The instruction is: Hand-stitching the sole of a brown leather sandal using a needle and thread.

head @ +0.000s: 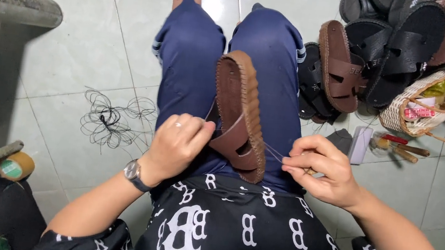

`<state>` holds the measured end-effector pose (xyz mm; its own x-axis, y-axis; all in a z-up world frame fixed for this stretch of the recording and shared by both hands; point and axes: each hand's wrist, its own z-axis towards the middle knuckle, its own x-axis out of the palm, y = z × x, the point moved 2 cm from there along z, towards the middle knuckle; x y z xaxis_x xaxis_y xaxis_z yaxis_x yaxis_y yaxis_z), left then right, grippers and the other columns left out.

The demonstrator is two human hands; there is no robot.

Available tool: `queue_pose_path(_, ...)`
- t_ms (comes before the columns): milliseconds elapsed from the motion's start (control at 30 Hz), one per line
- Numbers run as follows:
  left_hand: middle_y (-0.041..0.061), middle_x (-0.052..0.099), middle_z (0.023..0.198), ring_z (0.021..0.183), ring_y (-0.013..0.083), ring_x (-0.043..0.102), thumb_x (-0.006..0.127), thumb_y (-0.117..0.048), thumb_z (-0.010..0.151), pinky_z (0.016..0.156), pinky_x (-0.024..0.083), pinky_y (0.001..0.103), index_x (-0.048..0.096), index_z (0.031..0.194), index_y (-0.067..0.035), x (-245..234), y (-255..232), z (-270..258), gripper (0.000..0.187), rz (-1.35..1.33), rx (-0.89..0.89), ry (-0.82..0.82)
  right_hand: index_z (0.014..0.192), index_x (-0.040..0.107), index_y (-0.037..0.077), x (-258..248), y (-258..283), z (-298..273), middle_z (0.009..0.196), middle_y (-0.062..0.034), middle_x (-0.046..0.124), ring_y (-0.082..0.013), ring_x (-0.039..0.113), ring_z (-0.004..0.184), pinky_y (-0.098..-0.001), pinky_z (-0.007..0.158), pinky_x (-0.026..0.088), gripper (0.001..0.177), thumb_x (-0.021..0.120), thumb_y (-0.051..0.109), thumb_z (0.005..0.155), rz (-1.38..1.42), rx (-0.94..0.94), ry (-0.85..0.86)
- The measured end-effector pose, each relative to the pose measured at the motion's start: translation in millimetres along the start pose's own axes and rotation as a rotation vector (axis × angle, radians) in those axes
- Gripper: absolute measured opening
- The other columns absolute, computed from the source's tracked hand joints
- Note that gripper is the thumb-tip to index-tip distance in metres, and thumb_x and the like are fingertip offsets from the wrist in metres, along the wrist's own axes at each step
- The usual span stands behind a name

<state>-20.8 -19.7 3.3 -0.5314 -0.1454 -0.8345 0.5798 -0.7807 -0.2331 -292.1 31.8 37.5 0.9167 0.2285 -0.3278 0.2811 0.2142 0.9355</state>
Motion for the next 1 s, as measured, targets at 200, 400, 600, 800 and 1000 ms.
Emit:
queue_pose_path(200,0.006,0.037,0.068,0.056,0.0237,0.045,0.057,-0.005,0.095,0.053,0.042,0.032,0.066,0.084,-0.005,-27.1,37.9,-43.7,0.014,0.120,-0.141,0.021,0.077,0.073,0.004,13.2,2.1,7.8,0.085,-0.0125,0.064,-0.0169,0.055,0.054,-0.0279,0.053,0.050,0.004,0.070,0.003,0.077,0.107,-0.043,0.049)
queue_pose_path(400,0.005,0.039,0.067,0.056,0.0233,0.047,0.059,-0.001,0.093,0.054,0.042,0.031,0.067,0.085,-0.005,-25.6,28.3,-43.2,0.012,0.094,-0.179,0.008,0.081,0.066,0.005,10.9,-9.7,-4.4,0.087,-0.0129,0.065,-0.0237,0.060,0.065,-0.0325,0.059,0.050,0.007,0.066,0.010,0.085,0.171,0.018,0.083)
queue_pose_path(600,0.006,0.042,0.067,0.057,0.0237,0.049,0.061,-0.001,0.091,0.055,0.044,0.033,0.067,0.086,-0.005,-20.4,25.8,-41.5,0.009,0.075,-0.196,0.011,0.078,0.068,0.008,5.4,-11.1,-8.6,0.072,-0.0073,0.068,-0.0173,0.058,0.051,-0.0257,0.049,0.047,0.006,0.065,0.009,0.084,0.146,0.174,0.075)
queue_pose_path(800,0.006,0.041,0.069,0.057,0.0234,0.049,0.058,-0.004,0.092,0.056,0.045,0.032,0.068,0.088,-0.005,-23.8,26.5,-42.1,0.011,0.050,-0.210,0.035,0.081,0.067,0.010,16.7,11.5,-2.7,0.100,-0.0099,0.066,-0.0345,0.068,0.073,-0.0427,0.054,0.055,0.018,0.065,0.027,0.085,-0.360,0.148,0.326)
queue_pose_path(1000,0.007,0.044,0.069,0.058,0.0261,0.050,0.056,-0.001,0.089,0.057,0.045,0.035,0.071,0.094,-0.005,-21.9,19.4,-29.6,0.016,-0.062,-0.212,0.014,0.109,0.068,0.008,14.1,18.7,16.7,0.095,-0.0070,0.068,-0.0245,0.069,0.074,-0.0307,0.060,0.055,0.025,0.070,0.016,0.085,-0.493,-0.003,-0.032)
